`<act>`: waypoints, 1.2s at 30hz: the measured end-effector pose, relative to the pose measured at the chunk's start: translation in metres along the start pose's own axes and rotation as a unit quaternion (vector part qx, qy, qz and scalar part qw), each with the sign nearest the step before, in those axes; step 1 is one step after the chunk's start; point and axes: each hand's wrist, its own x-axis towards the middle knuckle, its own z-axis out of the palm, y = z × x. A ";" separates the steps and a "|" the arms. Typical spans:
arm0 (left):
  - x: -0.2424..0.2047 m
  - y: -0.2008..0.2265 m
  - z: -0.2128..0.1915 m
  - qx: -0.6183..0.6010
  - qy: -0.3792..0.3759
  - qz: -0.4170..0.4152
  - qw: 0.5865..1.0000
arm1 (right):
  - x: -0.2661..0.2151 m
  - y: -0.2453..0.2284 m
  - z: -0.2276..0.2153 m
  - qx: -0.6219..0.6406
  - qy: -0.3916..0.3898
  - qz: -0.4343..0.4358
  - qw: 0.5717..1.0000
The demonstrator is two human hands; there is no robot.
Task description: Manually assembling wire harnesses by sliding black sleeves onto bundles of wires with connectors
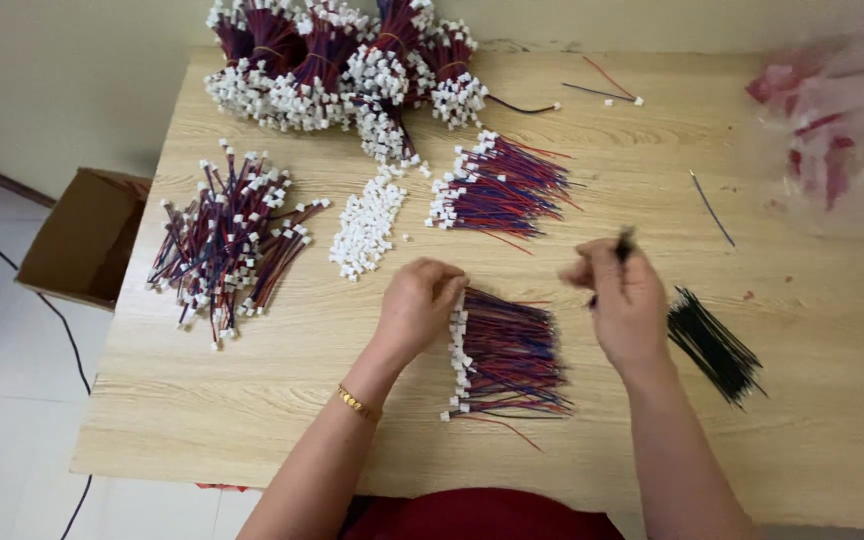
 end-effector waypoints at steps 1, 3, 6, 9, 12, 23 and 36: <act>0.010 -0.008 0.002 0.001 0.003 -0.002 1.000 | 0.003 0.004 0.000 0.001 -0.004 -0.002 1.000; 0.026 -0.023 0.007 0.064 0.074 0.031 0.995 | 0.005 0.011 0.000 0.053 0.002 0.002 0.999; 0.050 -0.021 0.006 0.093 0.111 0.051 0.988 | 0.003 0.010 0.008 0.054 -0.020 -0.003 0.998; 0.059 -0.006 -0.007 0.120 0.100 0.066 0.985 | 0.003 0.015 0.018 0.054 -0.042 0.012 0.998; 0.067 -0.006 -0.002 0.135 0.097 0.067 0.984 | 0.006 0.024 0.016 0.060 -0.063 0.019 0.996; 0.083 -0.037 0.032 0.239 0.171 0.116 0.949 | 0.010 0.021 0.022 0.038 -0.098 0.013 0.994; 0.077 -0.034 0.028 0.010 0.187 0.094 0.978 | -0.001 0.007 0.020 0.053 -0.100 0.015 0.994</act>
